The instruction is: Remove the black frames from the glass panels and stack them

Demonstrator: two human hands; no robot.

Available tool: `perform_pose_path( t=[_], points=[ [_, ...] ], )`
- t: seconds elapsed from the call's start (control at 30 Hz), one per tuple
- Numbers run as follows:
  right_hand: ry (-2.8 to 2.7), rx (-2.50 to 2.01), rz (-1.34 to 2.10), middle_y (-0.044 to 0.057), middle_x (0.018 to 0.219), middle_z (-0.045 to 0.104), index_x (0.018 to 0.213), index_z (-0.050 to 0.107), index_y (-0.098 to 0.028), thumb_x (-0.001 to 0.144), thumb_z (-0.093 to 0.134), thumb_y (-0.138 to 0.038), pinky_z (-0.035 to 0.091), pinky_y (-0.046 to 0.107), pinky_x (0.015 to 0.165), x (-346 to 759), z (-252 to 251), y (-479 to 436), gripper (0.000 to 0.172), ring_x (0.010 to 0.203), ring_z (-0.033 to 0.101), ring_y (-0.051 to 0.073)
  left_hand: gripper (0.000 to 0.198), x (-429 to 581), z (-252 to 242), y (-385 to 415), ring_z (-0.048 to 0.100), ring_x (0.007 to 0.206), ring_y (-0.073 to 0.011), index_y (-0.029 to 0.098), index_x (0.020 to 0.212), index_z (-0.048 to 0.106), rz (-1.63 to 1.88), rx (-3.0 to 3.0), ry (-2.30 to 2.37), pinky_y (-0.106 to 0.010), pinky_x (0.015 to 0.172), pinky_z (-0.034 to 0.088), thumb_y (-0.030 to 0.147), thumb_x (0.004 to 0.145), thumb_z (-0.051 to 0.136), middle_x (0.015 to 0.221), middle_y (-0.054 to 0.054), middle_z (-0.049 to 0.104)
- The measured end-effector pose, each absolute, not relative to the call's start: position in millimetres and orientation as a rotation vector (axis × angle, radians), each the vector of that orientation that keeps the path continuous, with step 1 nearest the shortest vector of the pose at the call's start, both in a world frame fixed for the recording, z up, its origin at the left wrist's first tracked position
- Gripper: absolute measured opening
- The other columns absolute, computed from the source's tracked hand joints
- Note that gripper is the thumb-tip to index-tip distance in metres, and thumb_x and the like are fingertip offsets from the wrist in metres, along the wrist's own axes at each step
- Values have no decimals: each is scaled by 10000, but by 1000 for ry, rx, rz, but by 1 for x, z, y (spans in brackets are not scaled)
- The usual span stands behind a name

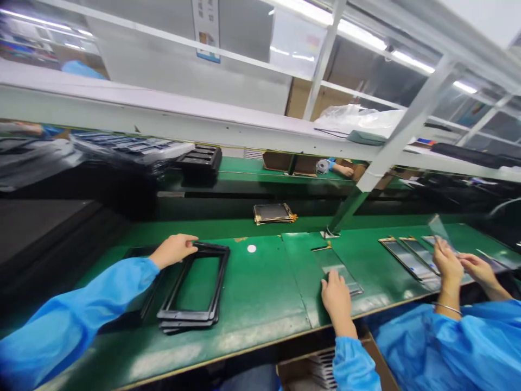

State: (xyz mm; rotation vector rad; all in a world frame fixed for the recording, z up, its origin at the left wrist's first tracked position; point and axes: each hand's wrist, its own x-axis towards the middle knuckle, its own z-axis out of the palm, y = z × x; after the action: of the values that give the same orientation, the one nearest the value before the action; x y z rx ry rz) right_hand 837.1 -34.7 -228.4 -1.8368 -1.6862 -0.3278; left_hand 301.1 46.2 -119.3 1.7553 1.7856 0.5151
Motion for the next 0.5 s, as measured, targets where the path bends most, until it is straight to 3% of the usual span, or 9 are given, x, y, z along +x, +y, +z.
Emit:
perform_pose_path(
  t=[0.13,0.27,0.4,0.5],
  points=[
    [-1908,-1857,-248,211,1411,704,1324,727,-159,988,497,-444,583,510,989,819,-256,-89,497,1275,684,406,493,285,-116,45,697,597,-178,146,1171,757,698,1516,1735,-313,595,642,435,776,813,716,4,694],
    [-2029,-1790,-196,175,1462,685,1460,621,-211,895,667,-545,537,640,1090,804,-271,-139,658,1371,611,446,610,276,-110,31,717,704,-200,123,1196,758,915,1309,1665,-317,622,659,451,688,844,798,-42,729],
    [-2054,-1669,-207,61,1265,813,1319,729,-326,996,533,-344,635,518,1017,809,-262,-165,379,1222,743,332,657,288,-107,4,724,781,-199,193,1250,753,1050,1192,1570,-289,638,646,502,680,858,937,-68,764],
    [-1987,-1606,-247,1,1189,839,1340,703,-420,985,520,-252,701,443,883,808,-236,-176,433,1054,814,283,640,309,-108,-28,726,835,-209,256,1301,749,1068,1172,1456,-290,664,641,496,716,845,985,-55,761]
  ],
)
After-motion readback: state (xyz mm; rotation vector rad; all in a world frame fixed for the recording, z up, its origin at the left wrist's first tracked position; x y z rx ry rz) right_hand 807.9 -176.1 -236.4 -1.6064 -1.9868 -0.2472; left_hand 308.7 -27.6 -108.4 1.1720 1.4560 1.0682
